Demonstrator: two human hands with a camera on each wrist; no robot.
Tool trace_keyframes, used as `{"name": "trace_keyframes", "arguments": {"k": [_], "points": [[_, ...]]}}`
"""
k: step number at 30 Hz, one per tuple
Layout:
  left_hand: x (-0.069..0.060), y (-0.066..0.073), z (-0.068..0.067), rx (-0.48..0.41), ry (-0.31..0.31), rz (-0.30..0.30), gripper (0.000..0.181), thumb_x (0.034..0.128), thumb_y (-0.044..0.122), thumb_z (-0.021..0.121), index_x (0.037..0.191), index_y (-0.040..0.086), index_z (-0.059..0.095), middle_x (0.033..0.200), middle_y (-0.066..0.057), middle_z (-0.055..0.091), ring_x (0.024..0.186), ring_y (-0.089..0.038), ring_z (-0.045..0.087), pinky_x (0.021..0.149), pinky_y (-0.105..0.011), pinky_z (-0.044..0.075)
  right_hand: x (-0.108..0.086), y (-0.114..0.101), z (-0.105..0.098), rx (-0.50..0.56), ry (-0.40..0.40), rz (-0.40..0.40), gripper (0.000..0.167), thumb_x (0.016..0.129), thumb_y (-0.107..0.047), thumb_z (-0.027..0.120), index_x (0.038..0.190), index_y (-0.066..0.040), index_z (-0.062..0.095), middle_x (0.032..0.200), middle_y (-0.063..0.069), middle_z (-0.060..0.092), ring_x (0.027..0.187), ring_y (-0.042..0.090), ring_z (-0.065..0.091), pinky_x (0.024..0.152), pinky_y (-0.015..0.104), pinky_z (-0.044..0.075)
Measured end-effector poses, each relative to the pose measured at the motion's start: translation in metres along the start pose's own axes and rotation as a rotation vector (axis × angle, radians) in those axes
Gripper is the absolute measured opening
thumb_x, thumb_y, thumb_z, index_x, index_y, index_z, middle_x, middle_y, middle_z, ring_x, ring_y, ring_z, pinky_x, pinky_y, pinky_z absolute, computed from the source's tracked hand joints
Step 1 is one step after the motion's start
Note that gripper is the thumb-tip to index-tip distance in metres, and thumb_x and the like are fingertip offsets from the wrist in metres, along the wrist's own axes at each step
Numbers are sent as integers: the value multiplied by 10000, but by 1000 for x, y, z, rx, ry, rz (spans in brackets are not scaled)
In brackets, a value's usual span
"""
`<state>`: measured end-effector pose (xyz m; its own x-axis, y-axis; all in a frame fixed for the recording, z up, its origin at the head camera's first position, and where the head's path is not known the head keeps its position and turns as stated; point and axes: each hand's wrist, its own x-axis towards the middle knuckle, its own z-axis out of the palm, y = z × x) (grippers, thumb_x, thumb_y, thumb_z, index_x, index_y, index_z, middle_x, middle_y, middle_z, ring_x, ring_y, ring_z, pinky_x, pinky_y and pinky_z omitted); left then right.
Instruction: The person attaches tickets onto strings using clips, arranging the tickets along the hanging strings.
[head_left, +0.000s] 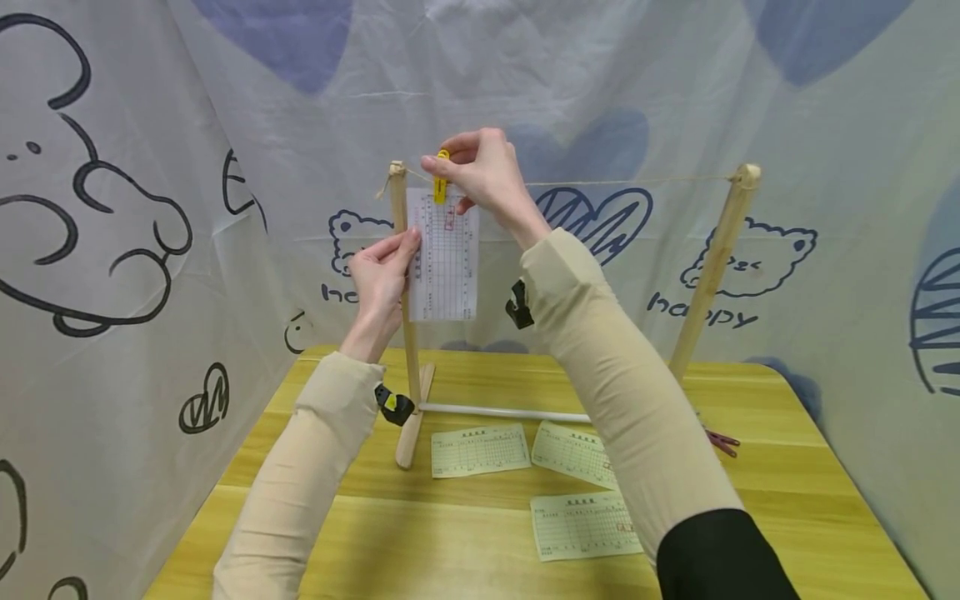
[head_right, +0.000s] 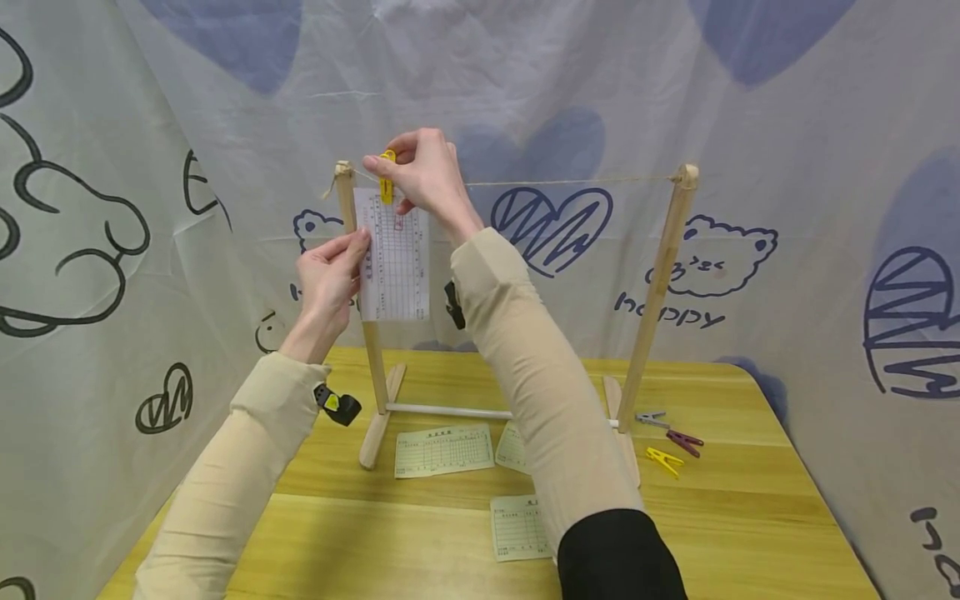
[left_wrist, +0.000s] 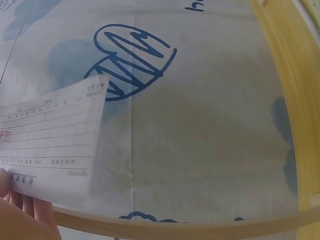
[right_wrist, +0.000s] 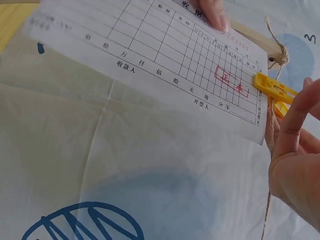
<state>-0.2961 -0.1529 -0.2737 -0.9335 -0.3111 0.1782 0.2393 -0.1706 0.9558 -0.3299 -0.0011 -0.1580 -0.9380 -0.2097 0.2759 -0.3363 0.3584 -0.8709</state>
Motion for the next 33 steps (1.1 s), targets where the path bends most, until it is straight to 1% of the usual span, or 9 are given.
{"name": "trace_keyframes", "arguments": {"k": [3, 7, 13, 16, 19, 23, 28, 30, 33], "points": [[0, -3, -2, 42, 11, 18, 336, 913, 257, 751, 1180, 55, 719, 1109, -108, 761, 805, -61, 734, 713, -198, 606, -1, 1, -2, 8, -2, 10, 557, 911, -315, 750, 1398, -101, 586, 1331, 70, 682, 794, 147, 678, 575, 287, 583], [-3, -9, -7, 115, 24, 51, 356, 887, 271, 783, 1162, 50, 734, 1126, -133, 751, 815, -39, 733, 709, -182, 598, -3, 2, -5, 8, 5, 10, 576, 905, -310, 758, 1414, -112, 574, 1367, 54, 664, 894, 161, 708, 590, 305, 591], [-12, -21, -15, 252, 27, 109, 356, 867, 250, 808, 1129, 18, 744, 1102, -184, 748, 801, 8, 727, 787, -198, 602, -14, 8, -11, 3, 46, -59, 590, 915, -307, 752, 1441, -133, 548, 1439, 43, 613, 1160, 146, 688, 562, 301, 587], [-17, -28, -20, 309, 22, 124, 353, 870, 253, 807, 1135, 28, 743, 1099, -183, 753, 854, -50, 754, 833, -214, 600, -24, 13, -14, 25, 77, -129, 594, 923, -292, 745, 1452, -124, 534, 1473, 47, 583, 1262, 151, 640, 527, 277, 569], [-23, -36, -25, 379, 16, 122, 358, 879, 284, 797, 1149, 54, 745, 1097, -161, 762, 945, -169, 769, 834, -229, 599, -34, 21, -18, 82, 119, -198, 575, 930, -247, 738, 1450, -109, 535, 1479, 58, 578, 1271, 155, 636, 503, 266, 554], [-31, -49, -32, 466, 25, 106, 373, 884, 327, 790, 1166, 88, 745, 1103, -134, 767, 1020, -255, 753, 867, -287, 594, -53, 32, -23, 152, 171, -283, 548, 930, -171, 736, 1432, -68, 544, 1463, 101, 588, 1275, 184, 634, 475, 240, 535], [-40, -65, -41, 469, 43, 84, 386, 868, 328, 805, 1164, 87, 746, 1109, -130, 767, 1029, -262, 750, 947, -366, 584, -88, 58, -26, 163, 201, -385, 511, 924, -79, 725, 1401, -4, 557, 1403, 180, 620, 1269, 256, 634, 460, 239, 532], [-43, -72, -44, 465, 43, 81, 390, 864, 329, 809, 1164, 87, 747, 1107, -127, 768, 1019, -254, 753, 941, -347, 589, -103, 75, -27, 167, 214, -406, 497, 920, -41, 718, 1390, 7, 564, 1376, 198, 634, 1243, 241, 646, 463, 241, 537], [-49, -82, -48, 462, 43, 77, 400, 864, 320, 810, 1175, 77, 742, 1104, -129, 768, 1009, -245, 756, 904, -290, 597, -124, 103, -27, 209, 226, -387, 473, 915, 15, 698, 1371, 20, 573, 1356, 218, 638, 1177, 135, 672, 473, 237, 546]]}}
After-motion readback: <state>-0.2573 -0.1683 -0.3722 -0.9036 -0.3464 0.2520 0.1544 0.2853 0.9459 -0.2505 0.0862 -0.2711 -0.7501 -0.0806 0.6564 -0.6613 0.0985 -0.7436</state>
